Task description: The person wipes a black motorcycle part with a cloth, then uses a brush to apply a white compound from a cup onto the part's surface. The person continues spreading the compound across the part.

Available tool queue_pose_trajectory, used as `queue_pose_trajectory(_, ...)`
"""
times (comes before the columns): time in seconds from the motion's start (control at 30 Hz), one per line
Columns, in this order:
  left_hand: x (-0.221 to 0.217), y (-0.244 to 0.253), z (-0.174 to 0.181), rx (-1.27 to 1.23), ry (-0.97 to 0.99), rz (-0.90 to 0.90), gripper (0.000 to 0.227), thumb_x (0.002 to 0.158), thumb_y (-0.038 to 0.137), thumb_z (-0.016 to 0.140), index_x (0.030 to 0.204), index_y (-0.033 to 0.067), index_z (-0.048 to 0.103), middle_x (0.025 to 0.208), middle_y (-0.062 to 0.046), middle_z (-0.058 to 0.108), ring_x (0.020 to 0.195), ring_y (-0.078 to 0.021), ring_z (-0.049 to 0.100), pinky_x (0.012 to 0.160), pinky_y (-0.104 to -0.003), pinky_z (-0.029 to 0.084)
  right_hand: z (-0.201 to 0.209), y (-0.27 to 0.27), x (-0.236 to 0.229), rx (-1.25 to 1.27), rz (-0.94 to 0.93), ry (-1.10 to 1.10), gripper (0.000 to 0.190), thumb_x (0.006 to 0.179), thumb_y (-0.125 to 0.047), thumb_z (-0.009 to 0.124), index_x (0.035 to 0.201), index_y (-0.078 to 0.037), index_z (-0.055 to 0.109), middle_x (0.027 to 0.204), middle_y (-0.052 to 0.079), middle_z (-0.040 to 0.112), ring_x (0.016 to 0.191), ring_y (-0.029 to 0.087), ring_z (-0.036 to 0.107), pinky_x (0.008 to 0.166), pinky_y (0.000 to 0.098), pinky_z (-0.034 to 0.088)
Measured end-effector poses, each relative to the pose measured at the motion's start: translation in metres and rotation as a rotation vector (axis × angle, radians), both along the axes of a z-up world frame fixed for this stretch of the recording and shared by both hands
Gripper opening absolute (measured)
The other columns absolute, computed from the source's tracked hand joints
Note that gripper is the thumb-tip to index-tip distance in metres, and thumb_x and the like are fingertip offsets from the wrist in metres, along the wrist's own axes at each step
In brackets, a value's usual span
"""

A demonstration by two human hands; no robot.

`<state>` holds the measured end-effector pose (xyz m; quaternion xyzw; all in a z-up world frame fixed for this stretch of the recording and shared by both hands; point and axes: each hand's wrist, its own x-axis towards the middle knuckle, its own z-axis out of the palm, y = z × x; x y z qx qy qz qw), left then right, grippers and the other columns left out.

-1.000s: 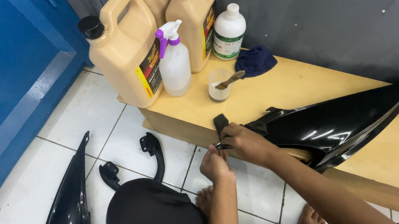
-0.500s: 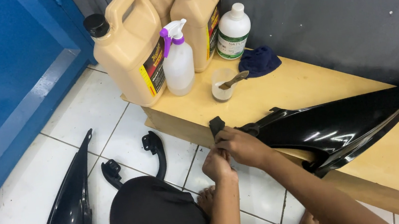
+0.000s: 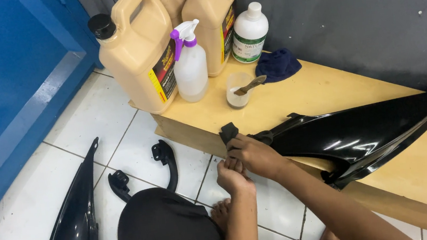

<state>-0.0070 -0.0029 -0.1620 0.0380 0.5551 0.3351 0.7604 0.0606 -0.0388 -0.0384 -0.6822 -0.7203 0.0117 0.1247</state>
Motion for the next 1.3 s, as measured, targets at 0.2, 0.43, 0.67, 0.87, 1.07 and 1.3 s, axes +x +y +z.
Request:
queue_pose_trajectory(0.2, -0.013, 0.007, 0.05, -0.087, -0.133, 0.026, 0.045, 0.1, 0.036, 0.05, 0.122, -0.003, 0.052, 0.108, -0.014, 0.048, 0.102, -0.0246, 0.063, 0.092, -0.036, 0.058, -0.009, -0.015, 0.03, -0.114, -0.076, -0.051, 0.018, 0.088, 0.007, 0.061, 0.086, -0.005, 0.073, 0.088, 0.005, 0.063, 0.082, 0.022, 0.058, 0.087, 0.0322, 0.048)
queue_pose_trajectory(0.43, -0.005, 0.002, 0.023, -0.044, -0.133, 0.0, 0.053, 0.104, 0.038, 0.045, 0.133, -0.0052, 0.049, 0.113, -0.014, 0.046, 0.092, -0.0211, 0.058, 0.099, -0.041, 0.053, 0.001, -0.007, 0.006, -0.032, -0.027, 0.068, 0.014, 0.091, 0.006, 0.062, 0.093, -0.001, 0.073, 0.09, 0.012, 0.063, 0.087, 0.027, 0.061, 0.081, 0.0319, 0.05)
queue_pose_trajectory(0.67, -0.006, 0.006, 0.046, 0.019, -0.051, -0.092, 0.037, 0.095, 0.019, 0.069, 0.12, -0.0065, 0.063, 0.118, -0.022, 0.062, 0.12, -0.0325, 0.065, 0.098, -0.033, 0.056, 0.004, -0.043, 0.047, -0.258, -0.159, 0.098, 0.02, 0.085, 0.006, 0.063, 0.089, -0.008, 0.077, 0.089, 0.006, 0.063, 0.091, 0.026, 0.061, 0.082, 0.0322, 0.053)
queue_pose_trajectory(0.87, -0.003, 0.005, 0.045, 0.035, -0.024, -0.078, 0.038, 0.094, 0.015, 0.07, 0.125, -0.006, 0.064, 0.121, -0.026, 0.066, 0.119, -0.032, 0.065, 0.093, -0.03, 0.058, 0.007, -0.049, 0.049, -0.253, -0.165, 0.127, 0.016, 0.083, 0.002, 0.066, 0.089, -0.008, 0.077, 0.088, 0.007, 0.062, 0.091, 0.028, 0.061, 0.082, 0.0343, 0.054)
queue_pose_trajectory(1.07, -0.001, 0.003, 0.042, 0.101, 0.097, -0.087, 0.026, 0.088, 0.015, 0.075, 0.11, 0.0007, 0.074, 0.093, -0.01, 0.069, 0.091, -0.0201, 0.069, 0.077, -0.025, 0.059, 0.003, -0.021, 0.015, -0.031, 0.068, -0.081, 0.005, 0.088, -0.007, 0.072, 0.084, -0.005, 0.075, 0.08, 0.006, 0.064, 0.086, 0.023, 0.059, 0.082, 0.0305, 0.049)
queue_pose_trajectory(1.3, -0.005, 0.005, 0.048, 0.051, 0.045, -0.013, 0.039, 0.089, 0.007, 0.073, 0.125, -0.0043, 0.064, 0.118, -0.032, 0.068, 0.117, -0.036, 0.067, 0.092, -0.034, 0.06, -0.005, -0.083, 0.061, -0.176, 0.047, -0.138, 0.012, 0.077, -0.005, 0.077, 0.089, -0.006, 0.076, 0.083, 0.007, 0.063, 0.082, 0.026, 0.057, 0.077, 0.0353, 0.048)
